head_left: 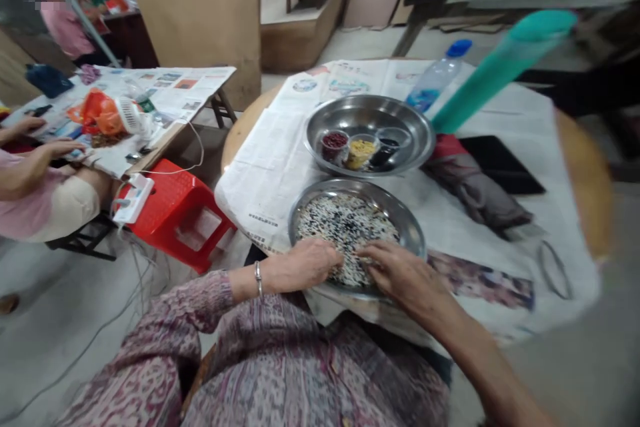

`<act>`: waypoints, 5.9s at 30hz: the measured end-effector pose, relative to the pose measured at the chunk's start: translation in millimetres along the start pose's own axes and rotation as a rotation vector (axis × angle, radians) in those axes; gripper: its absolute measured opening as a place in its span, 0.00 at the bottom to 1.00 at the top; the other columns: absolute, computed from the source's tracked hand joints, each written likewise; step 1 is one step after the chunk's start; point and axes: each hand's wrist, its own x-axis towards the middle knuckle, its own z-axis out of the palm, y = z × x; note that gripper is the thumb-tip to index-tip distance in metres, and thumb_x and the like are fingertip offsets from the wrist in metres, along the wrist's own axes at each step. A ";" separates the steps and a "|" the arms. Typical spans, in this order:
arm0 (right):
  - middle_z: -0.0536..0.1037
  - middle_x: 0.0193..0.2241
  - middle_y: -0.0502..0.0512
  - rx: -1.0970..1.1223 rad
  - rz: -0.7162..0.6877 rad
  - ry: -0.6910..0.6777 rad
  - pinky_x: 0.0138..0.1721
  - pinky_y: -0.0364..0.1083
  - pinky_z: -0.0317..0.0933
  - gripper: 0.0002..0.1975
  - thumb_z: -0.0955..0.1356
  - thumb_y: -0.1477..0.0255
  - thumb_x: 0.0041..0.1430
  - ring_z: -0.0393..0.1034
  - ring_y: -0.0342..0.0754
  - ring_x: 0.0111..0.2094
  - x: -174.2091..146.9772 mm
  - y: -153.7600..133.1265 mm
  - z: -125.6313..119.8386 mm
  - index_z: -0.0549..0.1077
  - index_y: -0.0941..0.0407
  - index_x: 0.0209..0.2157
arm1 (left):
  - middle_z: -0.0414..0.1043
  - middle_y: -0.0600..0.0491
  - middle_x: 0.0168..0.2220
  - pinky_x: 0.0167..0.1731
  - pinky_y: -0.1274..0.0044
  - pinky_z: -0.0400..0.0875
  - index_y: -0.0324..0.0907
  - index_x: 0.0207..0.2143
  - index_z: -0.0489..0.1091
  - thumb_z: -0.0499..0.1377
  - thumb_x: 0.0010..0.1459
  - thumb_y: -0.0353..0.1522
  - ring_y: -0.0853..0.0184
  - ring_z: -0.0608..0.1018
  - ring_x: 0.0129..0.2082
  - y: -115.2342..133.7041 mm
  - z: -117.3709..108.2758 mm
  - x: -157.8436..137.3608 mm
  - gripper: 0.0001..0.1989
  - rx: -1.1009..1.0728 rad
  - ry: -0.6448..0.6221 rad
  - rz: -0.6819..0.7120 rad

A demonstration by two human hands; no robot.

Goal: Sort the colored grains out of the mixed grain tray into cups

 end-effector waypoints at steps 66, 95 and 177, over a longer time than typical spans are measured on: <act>0.76 0.49 0.62 0.172 0.347 0.824 0.56 0.58 0.66 0.17 0.57 0.71 0.69 0.70 0.53 0.53 3.3 -5.9 32.6 0.72 0.54 0.52 | 0.61 0.47 0.63 0.61 0.59 0.59 0.45 0.54 0.70 0.56 0.66 0.31 0.54 0.61 0.64 -16.9 15.2 94.0 0.15 0.282 0.049 0.276; 0.77 0.49 0.62 0.174 0.338 0.793 0.56 0.59 0.65 0.17 0.59 0.71 0.68 0.71 0.54 0.53 3.5 -8.7 32.4 0.72 0.54 0.53 | 0.61 0.40 0.58 0.51 0.58 0.70 0.42 0.58 0.65 0.65 0.60 0.41 0.49 0.66 0.55 -38.3 -8.3 73.5 0.27 0.238 0.166 -0.222; 0.81 0.37 0.59 0.158 0.336 0.198 0.45 0.51 0.67 0.16 0.62 0.78 0.53 0.74 0.53 0.41 51.6 -0.5 28.7 0.75 0.56 0.42 | 0.74 0.47 0.45 0.54 0.67 0.71 0.39 0.48 0.67 0.50 0.60 0.21 0.62 0.75 0.48 -46.1 11.1 67.8 0.15 -0.040 0.302 -0.096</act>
